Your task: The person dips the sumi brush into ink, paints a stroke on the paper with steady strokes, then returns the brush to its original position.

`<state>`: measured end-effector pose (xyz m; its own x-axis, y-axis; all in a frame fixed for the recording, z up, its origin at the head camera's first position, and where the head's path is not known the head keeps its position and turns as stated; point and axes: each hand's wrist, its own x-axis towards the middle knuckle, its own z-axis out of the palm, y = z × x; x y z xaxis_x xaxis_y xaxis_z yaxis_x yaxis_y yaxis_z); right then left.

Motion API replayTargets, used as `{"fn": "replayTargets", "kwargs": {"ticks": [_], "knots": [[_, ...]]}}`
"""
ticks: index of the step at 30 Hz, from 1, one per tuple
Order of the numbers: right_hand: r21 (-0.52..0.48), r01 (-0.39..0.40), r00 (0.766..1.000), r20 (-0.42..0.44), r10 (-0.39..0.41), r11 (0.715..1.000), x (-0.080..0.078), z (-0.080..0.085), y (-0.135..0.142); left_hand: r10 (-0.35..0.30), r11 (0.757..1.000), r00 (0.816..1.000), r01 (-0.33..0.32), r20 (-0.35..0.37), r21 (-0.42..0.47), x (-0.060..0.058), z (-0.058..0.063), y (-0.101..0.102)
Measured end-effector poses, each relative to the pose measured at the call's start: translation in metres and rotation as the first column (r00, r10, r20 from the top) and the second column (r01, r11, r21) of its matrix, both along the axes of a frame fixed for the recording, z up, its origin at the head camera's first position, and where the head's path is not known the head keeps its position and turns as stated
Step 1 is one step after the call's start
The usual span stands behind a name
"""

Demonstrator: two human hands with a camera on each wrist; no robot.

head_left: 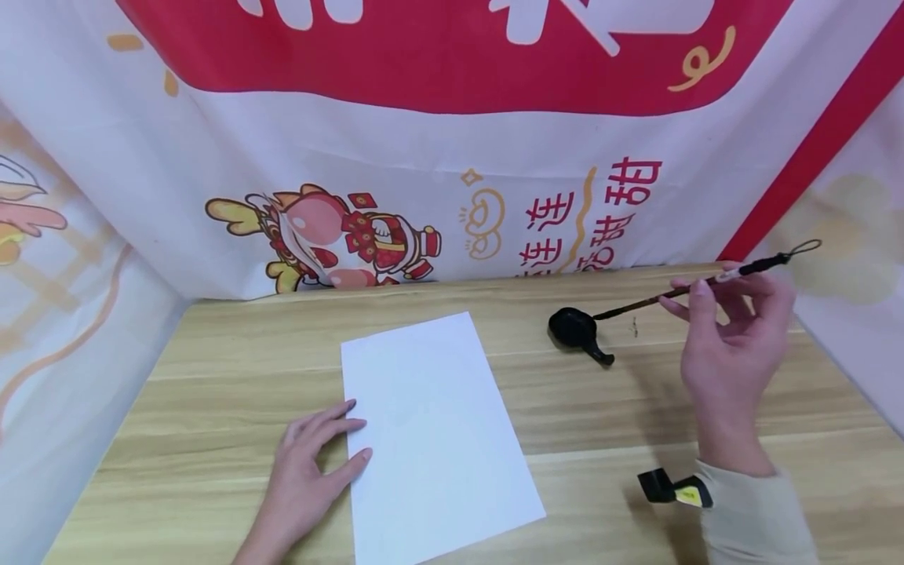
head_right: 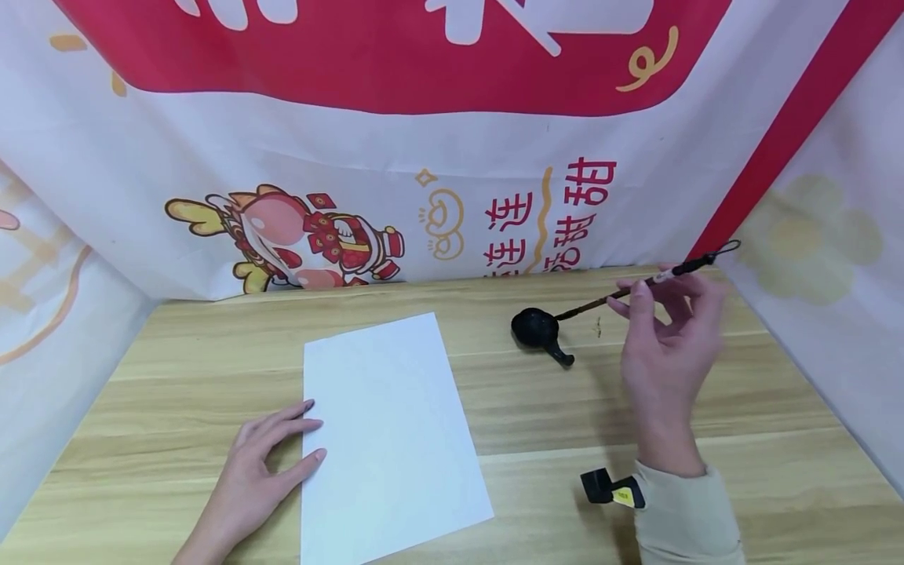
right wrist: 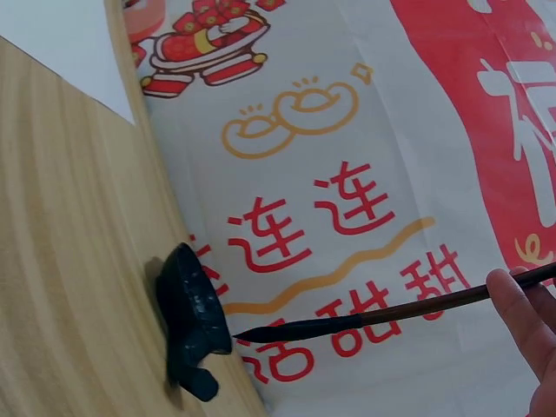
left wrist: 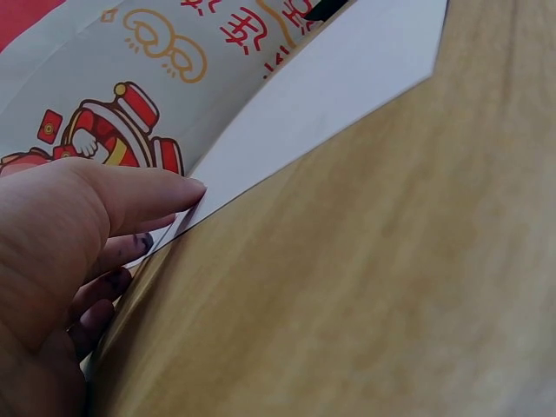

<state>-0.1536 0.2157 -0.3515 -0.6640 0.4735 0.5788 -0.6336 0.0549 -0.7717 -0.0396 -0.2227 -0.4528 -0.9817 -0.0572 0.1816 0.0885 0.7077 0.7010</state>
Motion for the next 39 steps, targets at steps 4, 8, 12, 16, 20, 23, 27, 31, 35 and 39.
{"fn": "replayTargets", "kwargs": {"ticks": [4, 8, 12, 16, 20, 23, 27, 31, 35, 39], "knots": [[0.023, -0.012, 0.999, 0.043, 0.011, 1.0, -0.0009, -0.0046, -0.0039, 0.004, 1.0, 1.0, -0.004, 0.011, 0.003, 0.0007, -0.0005, -0.0002], [0.039, 0.007, 0.999, 0.051, -0.009, 0.999, -0.0012, -0.0065, -0.0023, 0.003, 1.0, 1.0, -0.003, 0.014, 0.004, 0.0009, -0.0007, 0.0], [0.015, 0.032, 0.999, 0.012, -0.032, 0.999, -0.0012, -0.0043, 0.0017, 0.002, 1.0, 1.0, -0.002, 0.012, 0.004, 0.0012, -0.0003, 0.0], [-0.015, 0.048, 0.998, -0.046, -0.049, 0.999, -0.001, -0.0019, 0.0033, 0.004, 1.0, 1.0, -0.004, 0.013, 0.003, 0.0015, 0.0, -0.0005], [-0.014, 0.033, 0.997, -0.066, -0.034, 0.999, -0.0012, -0.0023, 0.0001, 0.002, 1.0, 1.0, -0.002, 0.009, -0.002, 0.0012, -0.0003, -0.0006], [-0.01, 0.003, 0.999, -0.053, -0.003, 1.0, -0.0021, -0.0036, -0.0038, 0.002, 1.0, 1.0, -0.002, 0.006, -0.004, 0.0007, -0.0004, -0.0003], [0.042, 0.015, 1.0, -0.02, -0.014, 0.999, -0.0035, -0.0062, -0.0066, 0.003, 1.0, 1.0, -0.003, 0.003, -0.003, -0.0002, -0.0002, 0.0], [0.065, 0.036, 0.999, 0.002, -0.036, 0.997, -0.0047, -0.0079, -0.0052, 0.005, 1.0, 1.0, -0.005, -0.001, 0.0, -0.0003, -0.0004, 0.0002], [0.037, 0.049, 0.999, -0.017, -0.048, 0.998, -0.0053, -0.007, -0.0004, 0.002, 1.0, 1.0, -0.002, -0.006, 0.005, -0.0009, -0.0006, 0.0002], [-0.044, 0.015, 0.998, -0.062, -0.017, 0.999, -0.0046, -0.0048, 0.001, 0.004, 1.0, 1.0, -0.004, 0.004, 0.005, -0.0005, -0.0003, -0.0003]]}}
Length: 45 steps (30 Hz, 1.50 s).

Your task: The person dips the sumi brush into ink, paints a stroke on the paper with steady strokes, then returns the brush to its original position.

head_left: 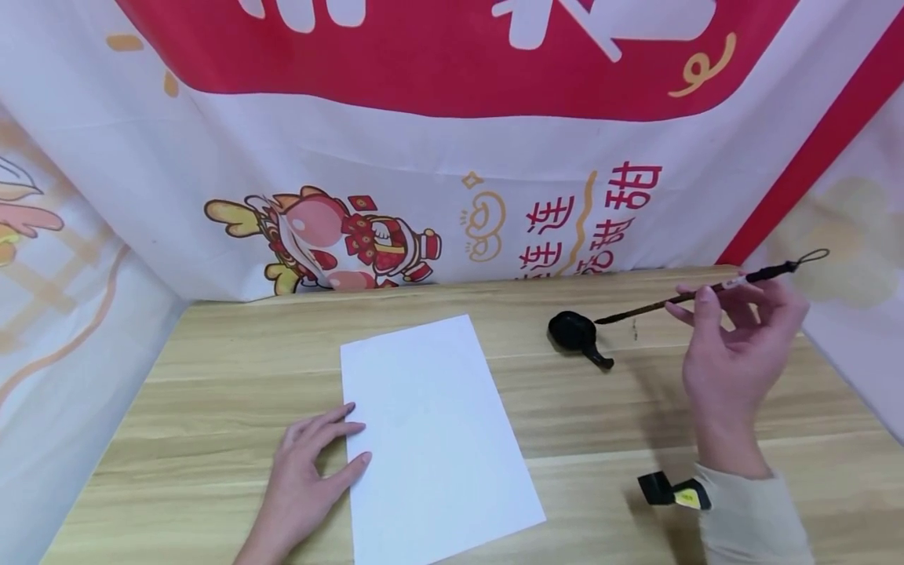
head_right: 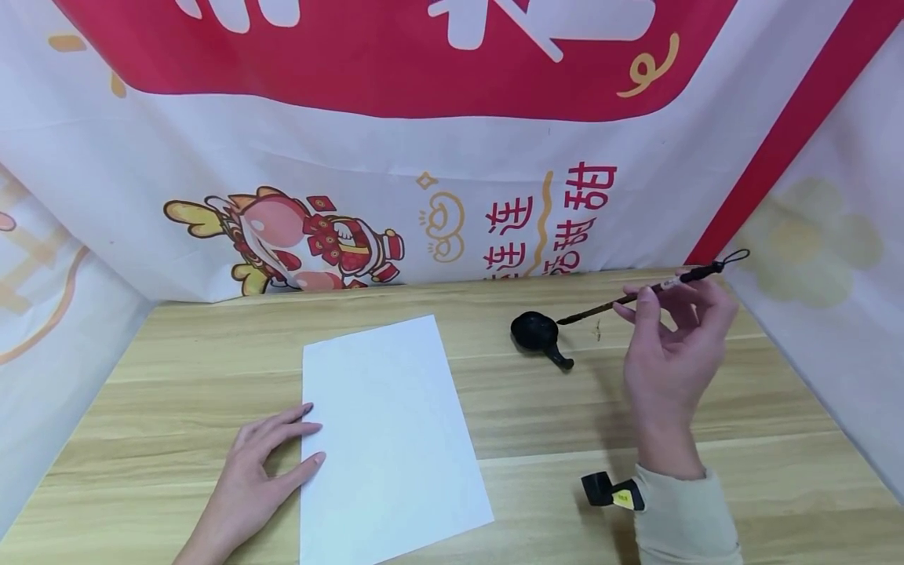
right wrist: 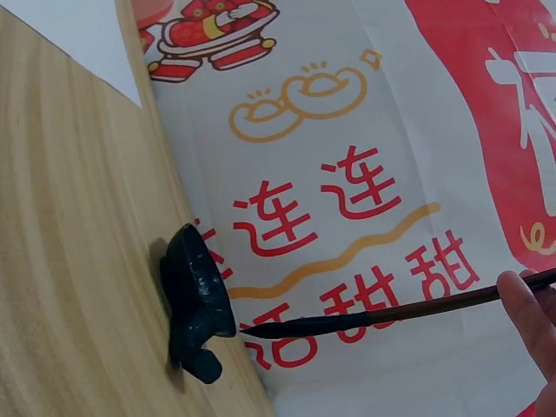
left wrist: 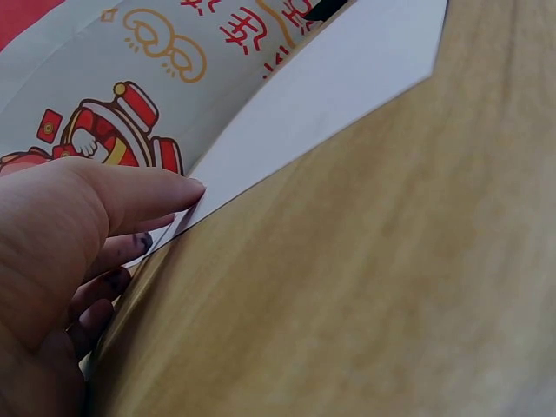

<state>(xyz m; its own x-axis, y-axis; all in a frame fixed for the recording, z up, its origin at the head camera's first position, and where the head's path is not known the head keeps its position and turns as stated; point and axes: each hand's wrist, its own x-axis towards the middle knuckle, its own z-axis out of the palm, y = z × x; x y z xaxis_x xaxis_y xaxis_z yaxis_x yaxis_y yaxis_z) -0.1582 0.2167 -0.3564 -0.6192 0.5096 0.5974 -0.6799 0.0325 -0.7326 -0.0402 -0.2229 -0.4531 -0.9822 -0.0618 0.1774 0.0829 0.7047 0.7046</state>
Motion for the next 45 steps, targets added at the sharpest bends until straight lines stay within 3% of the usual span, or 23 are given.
{"fn": "replayTargets", "kwargs": {"ticks": [3, 9, 11, 16, 26, 33, 45], "knots": [[0.001, -0.017, 1.0, -0.002, 0.017, 1.0, 0.001, -0.001, -0.002, 0.002, 1.0, 1.0, -0.002, 0.008, -0.002, 0.001, 0.0, 0.0], [0.175, 0.01, 0.999, 0.035, -0.017, 0.985, 0.002, -0.008, -0.008, 0.001, 1.0, 1.0, -0.001, 0.016, 0.0, 0.001, -0.001, 0.0], [0.192, 0.013, 0.998, 0.054, -0.024, 0.981, 0.002, -0.009, -0.01, 0.001, 1.0, 1.0, -0.001, 0.016, -0.001, 0.001, -0.001, 0.0], [0.136, 0.012, 0.996, 0.081, -0.023, 0.991, 0.002, -0.01, -0.011, 0.001, 1.0, 1.0, -0.001, 0.002, -0.005, 0.001, -0.004, 0.0], [0.041, 0.004, 1.0, 0.012, -0.004, 0.999, 0.004, -0.001, -0.005, 0.001, 1.0, 1.0, -0.001, -0.006, -0.004, 0.001, -0.003, 0.001], [0.118, -0.005, 0.999, 0.052, -0.002, 0.993, 0.003, -0.007, -0.01, 0.0, 1.0, 1.0, 0.0, 0.002, 0.002, 0.001, -0.003, 0.001], [0.127, 0.05, 0.996, 0.069, -0.06, 0.991, 0.004, -0.003, -0.005, 0.0, 1.0, 1.0, 0.0, -0.003, -0.002, 0.001, -0.002, 0.001]]}}
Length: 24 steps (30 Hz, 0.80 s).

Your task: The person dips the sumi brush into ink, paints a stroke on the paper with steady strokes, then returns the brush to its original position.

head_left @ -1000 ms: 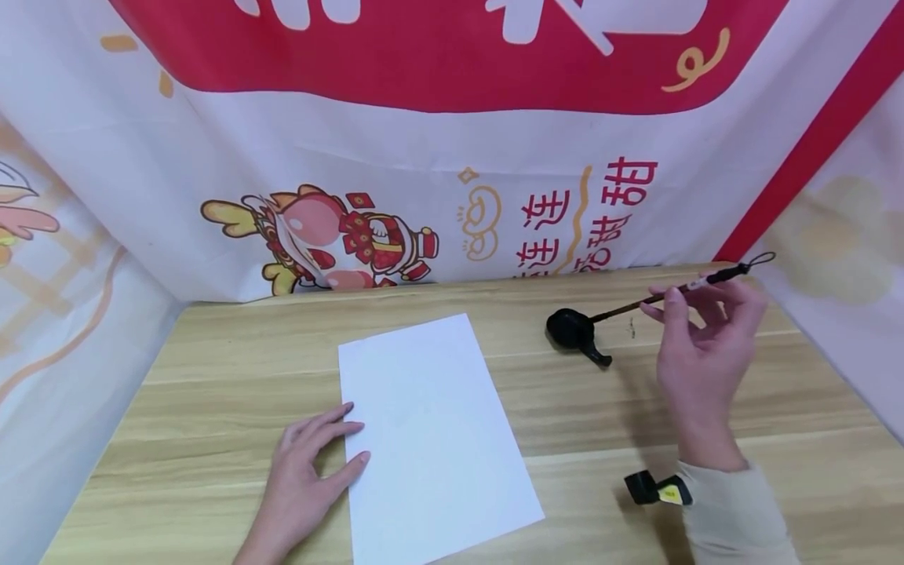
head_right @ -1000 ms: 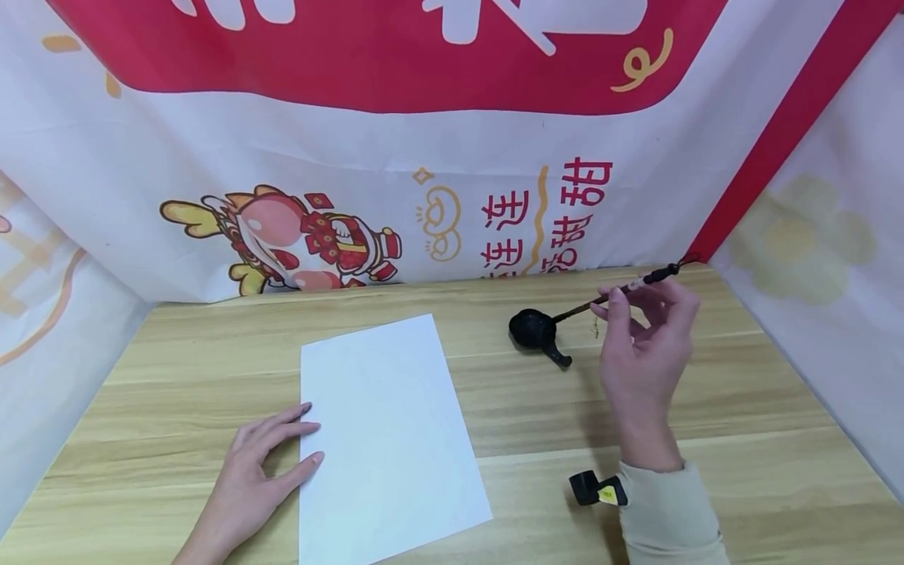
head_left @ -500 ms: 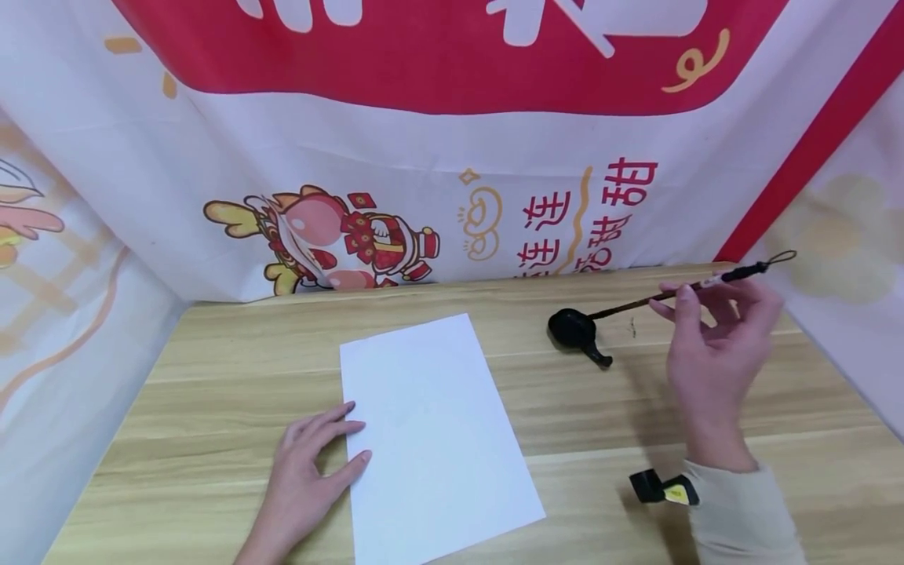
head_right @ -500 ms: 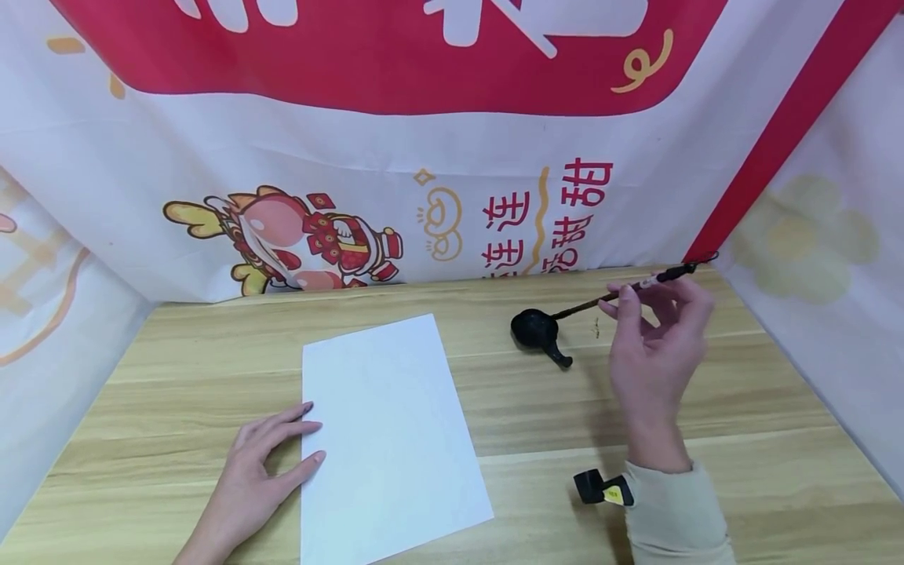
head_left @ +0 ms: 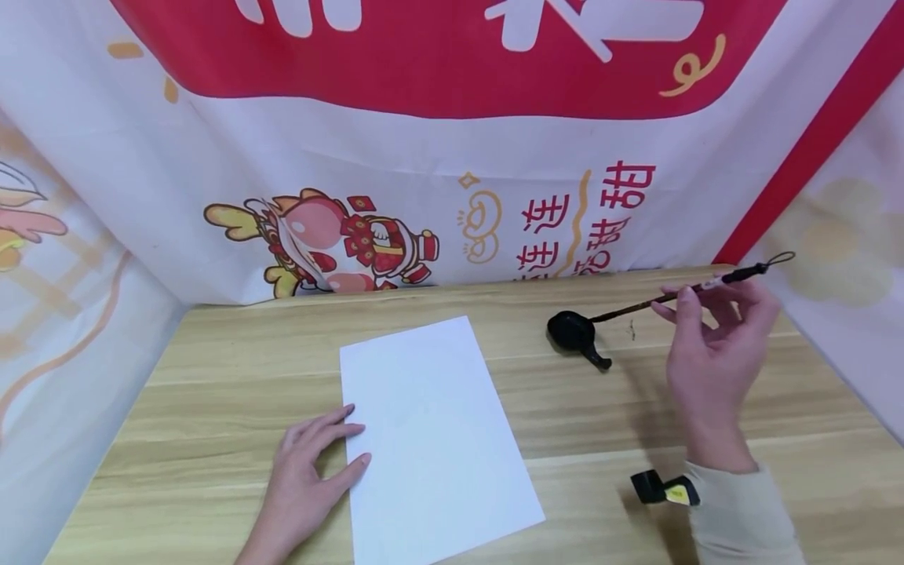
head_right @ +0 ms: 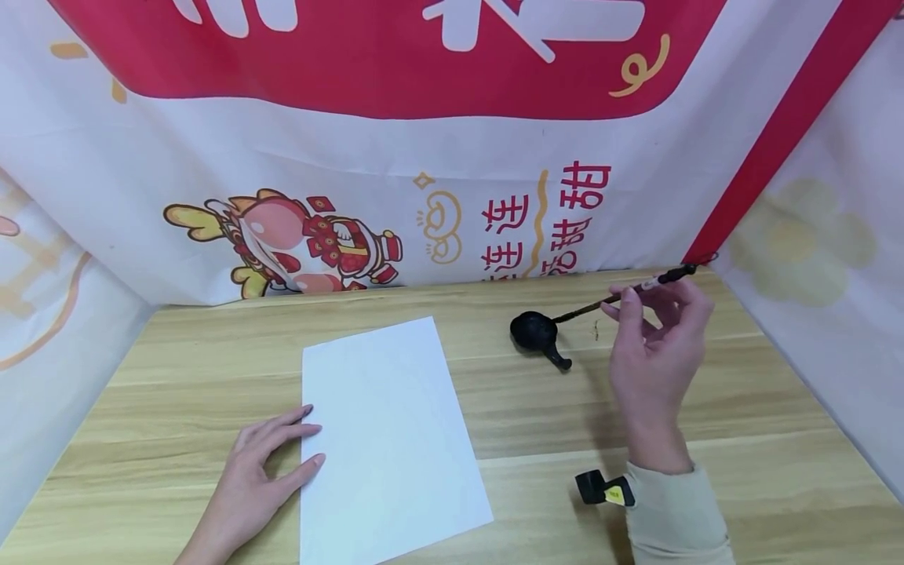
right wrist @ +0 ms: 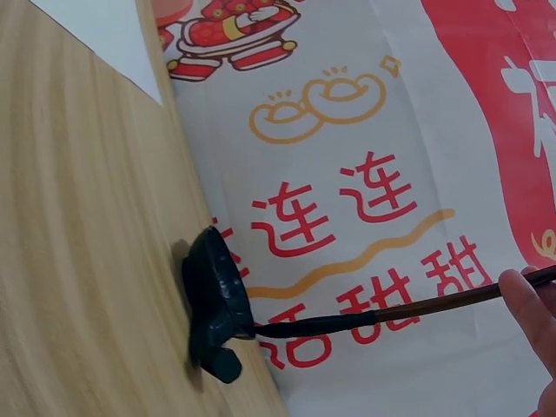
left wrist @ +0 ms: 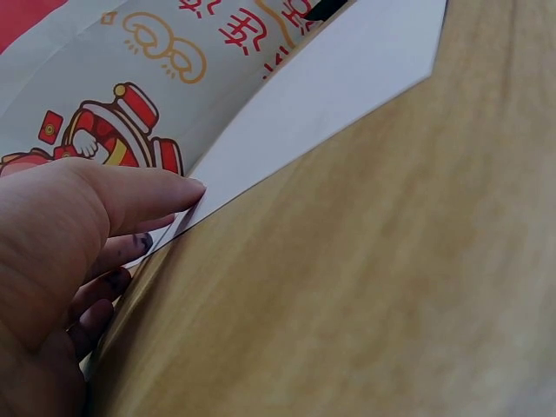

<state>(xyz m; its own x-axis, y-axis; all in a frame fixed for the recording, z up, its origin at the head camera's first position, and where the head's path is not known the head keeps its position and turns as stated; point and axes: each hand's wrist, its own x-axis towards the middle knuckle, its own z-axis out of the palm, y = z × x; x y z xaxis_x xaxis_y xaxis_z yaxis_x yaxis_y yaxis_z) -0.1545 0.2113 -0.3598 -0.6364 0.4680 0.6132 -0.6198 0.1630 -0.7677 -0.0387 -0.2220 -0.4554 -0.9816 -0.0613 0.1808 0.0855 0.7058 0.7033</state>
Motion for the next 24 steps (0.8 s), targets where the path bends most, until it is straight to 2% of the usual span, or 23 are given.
{"fn": "replayTargets", "kwargs": {"ticks": [4, 10, 14, 17, 21, 24], "knots": [[-0.042, -0.015, 0.999, -0.039, 0.014, 0.999, 0.002, 0.005, 0.002, 0.002, 1.0, 1.0, -0.002, 0.004, -0.002, 0.0, 0.0, 0.0], [0.033, -0.007, 1.0, 0.01, 0.006, 0.999, 0.001, 0.001, -0.002, 0.005, 1.0, 1.0, -0.005, 0.006, -0.002, 0.0, -0.001, -0.001], [0.041, -0.019, 1.0, -0.006, 0.019, 0.999, -0.003, -0.004, -0.003, 0.007, 1.0, 1.0, -0.007, 0.006, -0.001, 0.001, -0.001, -0.001], [0.065, 0.005, 1.0, -0.003, -0.005, 0.998, -0.003, -0.006, -0.001, 0.008, 1.0, 1.0, -0.008, 0.012, -0.003, 0.001, 0.0, -0.001], [0.043, 0.019, 1.0, -0.012, -0.018, 0.999, -0.001, -0.001, 0.003, 0.007, 1.0, 1.0, -0.007, 0.012, -0.001, 0.001, 0.001, -0.001], [-0.034, -0.026, 0.998, -0.05, 0.024, 0.999, 0.001, 0.004, 0.002, 0.008, 1.0, 1.0, -0.008, 0.006, -0.002, 0.001, 0.001, 0.0]]}}
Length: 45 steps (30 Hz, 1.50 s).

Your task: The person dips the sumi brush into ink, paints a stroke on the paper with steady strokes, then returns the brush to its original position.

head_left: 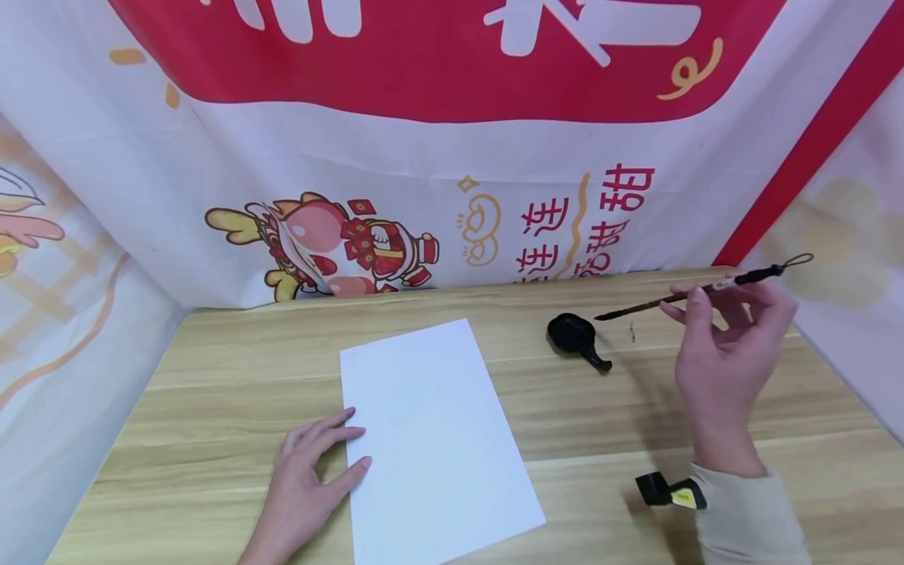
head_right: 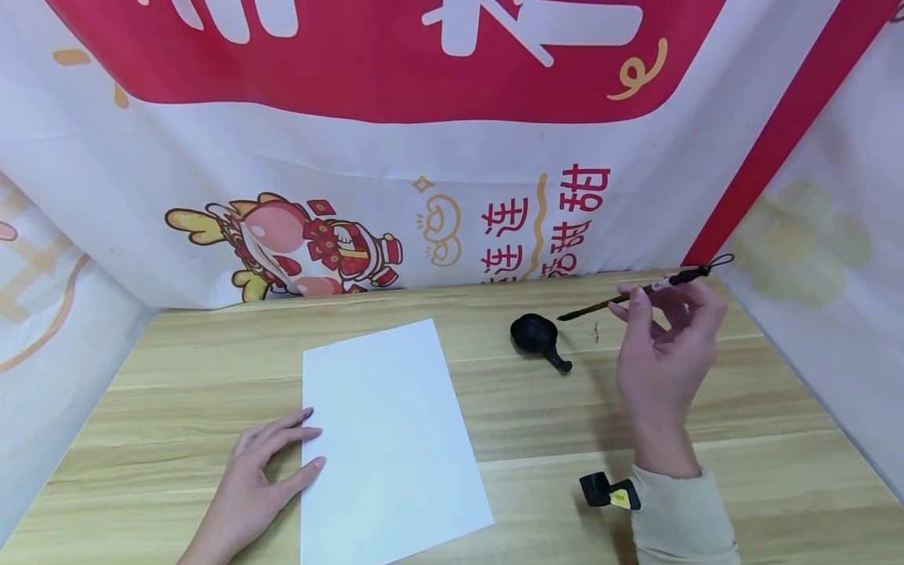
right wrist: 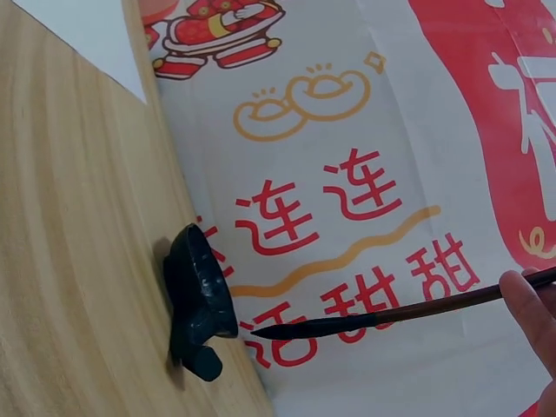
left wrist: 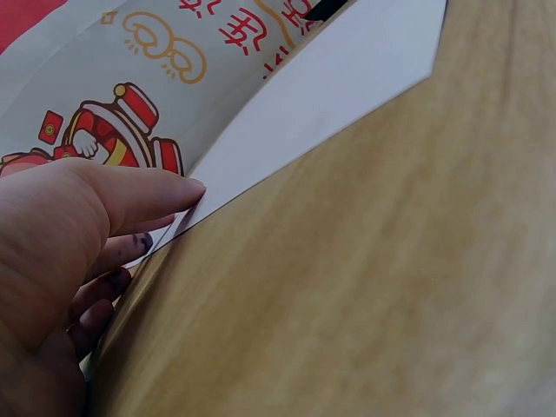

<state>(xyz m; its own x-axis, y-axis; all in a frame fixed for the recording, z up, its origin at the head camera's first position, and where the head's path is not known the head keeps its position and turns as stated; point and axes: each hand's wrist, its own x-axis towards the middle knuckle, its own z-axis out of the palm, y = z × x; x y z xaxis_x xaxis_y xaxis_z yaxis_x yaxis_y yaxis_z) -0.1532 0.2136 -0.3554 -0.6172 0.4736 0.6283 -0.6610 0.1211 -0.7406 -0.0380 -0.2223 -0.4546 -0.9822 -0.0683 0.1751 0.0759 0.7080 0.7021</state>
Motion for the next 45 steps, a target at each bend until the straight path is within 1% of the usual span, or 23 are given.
{"fn": "replayTargets", "kwargs": {"ticks": [3, 5, 7, 8, 10, 11, 13, 15, 17, 19, 20, 21, 22, 25, 30, 32, 33, 35, 36, 40, 44, 45], "knots": [[0.027, 0.003, 1.0, 0.013, -0.003, 1.0, 0.0, 0.0, -0.003, 0.002, 1.0, 1.0, -0.002, -0.004, -0.002, 0.0, 0.0, 0.0], [0.038, -0.009, 1.0, 0.022, 0.008, 0.999, -0.001, -0.003, -0.006, 0.002, 1.0, 1.0, -0.002, -0.007, -0.004, 0.001, 0.0, 0.0], [0.081, 0.006, 0.999, 0.046, -0.009, 0.997, -0.003, -0.006, -0.007, 0.002, 1.0, 1.0, -0.003, -0.008, -0.003, 0.001, 0.0, 0.0], [0.092, 0.008, 0.998, 0.054, -0.013, 0.996, -0.003, -0.007, -0.008, 0.002, 1.0, 1.0, -0.002, -0.008, -0.004, 0.001, -0.001, 0.0], [0.081, -0.003, 0.999, 0.052, -0.001, 0.997, -0.004, -0.009, -0.008, 0.002, 1.0, 1.0, -0.002, -0.008, -0.003, 0.001, -0.001, -0.001], [0.105, 0.013, 0.998, 0.063, -0.02, 0.994, -0.004, -0.01, -0.008, 0.002, 1.0, 1.0, -0.002, -0.006, -0.001, 0.001, -0.002, -0.001], [0.109, 0.035, 0.997, 0.07, -0.043, 0.993, -0.004, -0.01, -0.006, 0.001, 1.0, 1.0, -0.001, -0.004, 0.0, 0.0, -0.002, -0.001], [0.076, 0.028, 0.998, 0.048, -0.032, 0.997, -0.004, -0.008, -0.003, 0.001, 1.0, 1.0, -0.001, 0.0, 0.001, 0.0, -0.002, -0.001], [0.062, 0.041, 0.998, 0.035, -0.043, 0.997, -0.003, -0.006, -0.001, 0.001, 1.0, 1.0, -0.001, 0.002, -0.001, 0.0, -0.002, -0.001], [0.029, 0.034, 0.999, 0.012, -0.034, 0.999, -0.002, -0.003, 0.001, 0.0, 1.0, 1.0, 0.0, 0.001, -0.003, 0.0, -0.002, 0.0], [-0.003, 0.012, 1.0, -0.011, -0.012, 1.0, -0.001, -0.002, 0.001, 0.0, 1.0, 1.0, 0.0, 0.001, -0.004, 0.0, -0.002, 0.0], [-0.005, 0.013, 1.0, -0.01, -0.013, 1.0, -0.001, -0.001, 0.001, -0.001, 1.0, 1.0, 0.001, 0.0, -0.004, 0.0, -0.002, 0.0], [0.004, 0.02, 1.0, -0.004, -0.02, 1.0, 0.0, 0.0, 0.001, -0.001, 1.0, 1.0, 0.001, -0.001, -0.004, 0.0, -0.001, 0.0], [0.022, 0.009, 1.0, 0.018, -0.01, 1.0, 0.0, -0.001, -0.003, 0.0, 1.0, 1.0, 0.0, 0.0, -0.004, 0.0, -0.001, 0.0], [0.067, 0.0, 0.999, 0.04, -0.003, 0.998, -0.002, -0.006, -0.007, 0.002, 1.0, 1.0, -0.002, 0.001, -0.003, 0.0, -0.001, 0.0], [0.057, -0.012, 0.999, 0.03, 0.01, 0.998, -0.003, -0.008, -0.007, 0.002, 1.0, 1.0, -0.002, -0.001, -0.003, 0.0, -0.001, 0.0], [0.061, -0.011, 0.999, 0.031, 0.009, 0.998, -0.003, -0.009, -0.007, 0.003, 1.0, 1.0, -0.003, -0.003, -0.004, 0.0, -0.001, 0.0], [0.096, 0.018, 0.998, 0.053, -0.023, 0.995, -0.003, -0.01, -0.006, 0.003, 1.0, 1.0, -0.004, -0.003, -0.005, 0.0, -0.002, 0.0], [0.082, 0.015, 0.998, 0.054, -0.02, 0.997, -0.003, -0.01, -0.006, 0.004, 1.0, 1.0, -0.004, -0.002, -0.004, 0.0, -0.002, 0.0], [0.067, 0.042, 0.997, 0.065, -0.047, 0.997, -0.003, -0.006, -0.002, 0.006, 1.0, 1.0, -0.006, 0.001, -0.002, 0.0, -0.002, 0.0], [-0.03, -0.003, 1.0, 0.0, 0.003, 1.0, -0.001, -0.001, 0.001, 0.006, 1.0, 1.0, -0.006, 0.0, -0.002, 0.0, -0.002, 0.0], [-0.038, -0.012, 1.0, -0.013, 0.011, 0.999, -0.001, 0.0, 0.001, 0.006, 1.0, 1.0, -0.006, 0.0, -0.002, 0.0, -0.002, 0.0]]}}
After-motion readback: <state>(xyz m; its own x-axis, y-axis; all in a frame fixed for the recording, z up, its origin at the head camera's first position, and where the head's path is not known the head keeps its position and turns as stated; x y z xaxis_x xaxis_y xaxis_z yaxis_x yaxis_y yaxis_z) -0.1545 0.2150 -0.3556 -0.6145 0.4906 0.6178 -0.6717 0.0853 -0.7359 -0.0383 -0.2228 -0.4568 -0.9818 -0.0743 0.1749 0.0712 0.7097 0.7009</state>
